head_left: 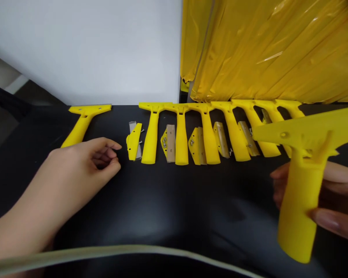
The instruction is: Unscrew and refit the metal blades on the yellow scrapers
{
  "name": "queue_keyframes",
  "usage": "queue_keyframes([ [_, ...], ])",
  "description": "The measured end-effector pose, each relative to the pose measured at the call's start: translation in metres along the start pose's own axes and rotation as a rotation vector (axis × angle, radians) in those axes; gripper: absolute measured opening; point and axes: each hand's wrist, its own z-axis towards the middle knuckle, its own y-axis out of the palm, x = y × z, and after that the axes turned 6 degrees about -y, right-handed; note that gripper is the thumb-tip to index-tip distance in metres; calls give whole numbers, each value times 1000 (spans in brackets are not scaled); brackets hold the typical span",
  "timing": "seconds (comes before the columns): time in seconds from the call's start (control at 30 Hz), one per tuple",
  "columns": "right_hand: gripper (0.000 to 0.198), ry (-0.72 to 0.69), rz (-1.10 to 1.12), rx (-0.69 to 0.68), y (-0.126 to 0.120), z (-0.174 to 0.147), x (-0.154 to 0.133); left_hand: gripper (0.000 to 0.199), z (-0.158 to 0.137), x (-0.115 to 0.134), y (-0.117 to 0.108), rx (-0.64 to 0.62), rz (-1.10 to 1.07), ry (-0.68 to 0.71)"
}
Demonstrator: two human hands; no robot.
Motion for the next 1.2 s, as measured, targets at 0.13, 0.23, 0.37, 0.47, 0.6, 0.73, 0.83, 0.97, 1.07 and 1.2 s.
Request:
queue_keyframes([
  [0.13, 48, -99, 17, -65, 5, 3, -6, 30, 1, 5, -2, 12, -11, 25],
  [0.23, 45, -160, 11, -74, 7, 9, -11, 27, 3, 6, 0, 12, -75, 38],
  [0.37, 43, -203, -17, -95, 11, 19, -20, 24, 8, 6, 5, -13, -218, 40],
  [0.47, 44, -224, -12, -99, 14, 23, -25, 23, 14, 6, 11, -16, -318, 17],
  [0.6, 44, -229, 5, -112, 15, 24, -25, 24, 25, 7, 17, 26, -375, -27],
  [0.73, 44, -248, 27, -141, 18, 26, -23, 24, 36, 11, 20, 60, -427, -68],
  [0.83, 42, -254, 43, -132, 19, 27, -22, 24, 41, 15, 20, 66, -434, -77],
  [0.97, 39, -207, 80, -127, 20, 25, -21, 23, 40, 19, 21, 83, -388, -33],
  [1.07, 38, -184, 98, -143, 21, 25, -20, 27, 37, 21, 23, 89, -385, 13],
  [1.2, 39, -203, 125, -205, 23, 27, -18, 44, 34, 25, 26, 64, -282, 114],
])
